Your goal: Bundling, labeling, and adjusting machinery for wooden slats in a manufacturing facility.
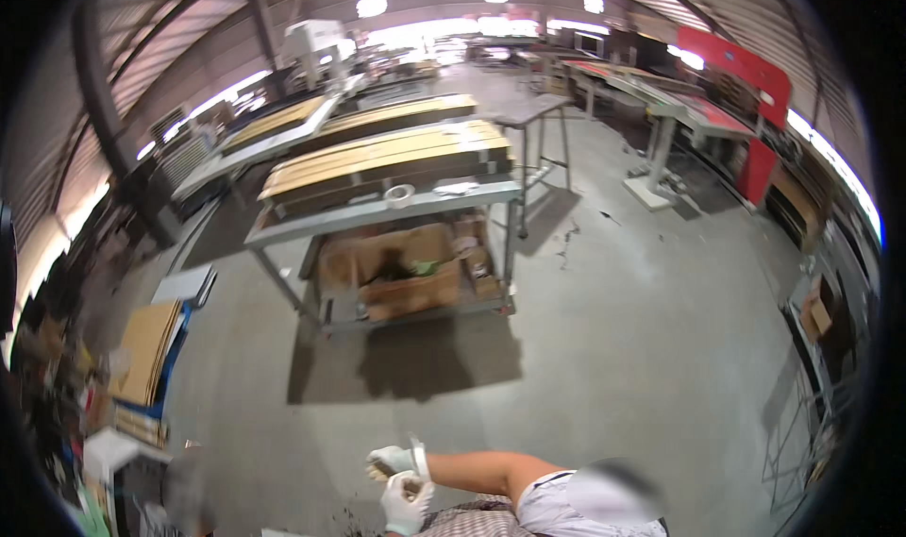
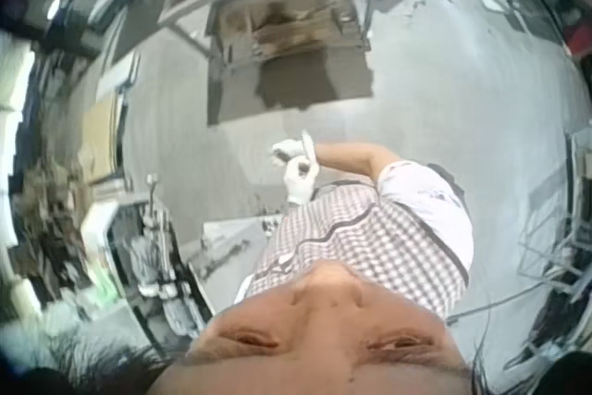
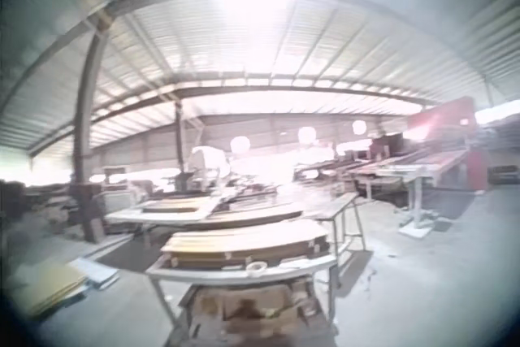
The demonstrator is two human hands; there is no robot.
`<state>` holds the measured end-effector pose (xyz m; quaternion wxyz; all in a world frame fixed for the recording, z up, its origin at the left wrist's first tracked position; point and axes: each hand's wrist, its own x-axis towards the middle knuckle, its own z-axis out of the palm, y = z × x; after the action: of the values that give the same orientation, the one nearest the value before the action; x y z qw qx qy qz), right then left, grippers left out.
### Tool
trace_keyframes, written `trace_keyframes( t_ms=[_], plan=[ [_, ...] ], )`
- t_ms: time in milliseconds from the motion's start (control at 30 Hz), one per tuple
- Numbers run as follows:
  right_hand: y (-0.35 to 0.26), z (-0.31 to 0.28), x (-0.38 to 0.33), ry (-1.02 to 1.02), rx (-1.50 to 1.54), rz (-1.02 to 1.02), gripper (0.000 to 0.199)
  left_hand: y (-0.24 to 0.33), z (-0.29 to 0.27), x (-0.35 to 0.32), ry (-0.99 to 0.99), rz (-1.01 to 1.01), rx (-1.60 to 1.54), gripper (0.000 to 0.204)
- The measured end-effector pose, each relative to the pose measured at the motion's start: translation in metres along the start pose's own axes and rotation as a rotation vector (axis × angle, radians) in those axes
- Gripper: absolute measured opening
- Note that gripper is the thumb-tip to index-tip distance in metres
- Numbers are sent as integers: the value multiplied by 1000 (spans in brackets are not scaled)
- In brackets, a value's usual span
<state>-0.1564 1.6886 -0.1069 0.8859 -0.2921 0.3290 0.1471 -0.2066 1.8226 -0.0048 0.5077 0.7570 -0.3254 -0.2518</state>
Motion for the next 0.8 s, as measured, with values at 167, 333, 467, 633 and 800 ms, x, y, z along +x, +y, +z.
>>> trace_keyframes(
  t_ms=[167, 333, 467, 633, 800],
  plan=[
    [-119, -142, -98, 296, 59, -128, 47, 77, 132, 115, -226, 160, 75, 35],
    [-217, -313, -154, -59, -290, -601, 47, 98, 257, 248, -627, -84, -230, 22],
    [-315, -393, -245, 13, -642, -730, 52, 138, 362, 361, -638, -24, -402, 20],
    [-431, -482, -362, 212, -256, -889, 54, 237, 506, 483, -909, 40, -561, 22],
    [-534, -533, -449, 336, 375, -1078, 60, 353, 620, 576, -1136, 7, -591, 22]
  ],
)
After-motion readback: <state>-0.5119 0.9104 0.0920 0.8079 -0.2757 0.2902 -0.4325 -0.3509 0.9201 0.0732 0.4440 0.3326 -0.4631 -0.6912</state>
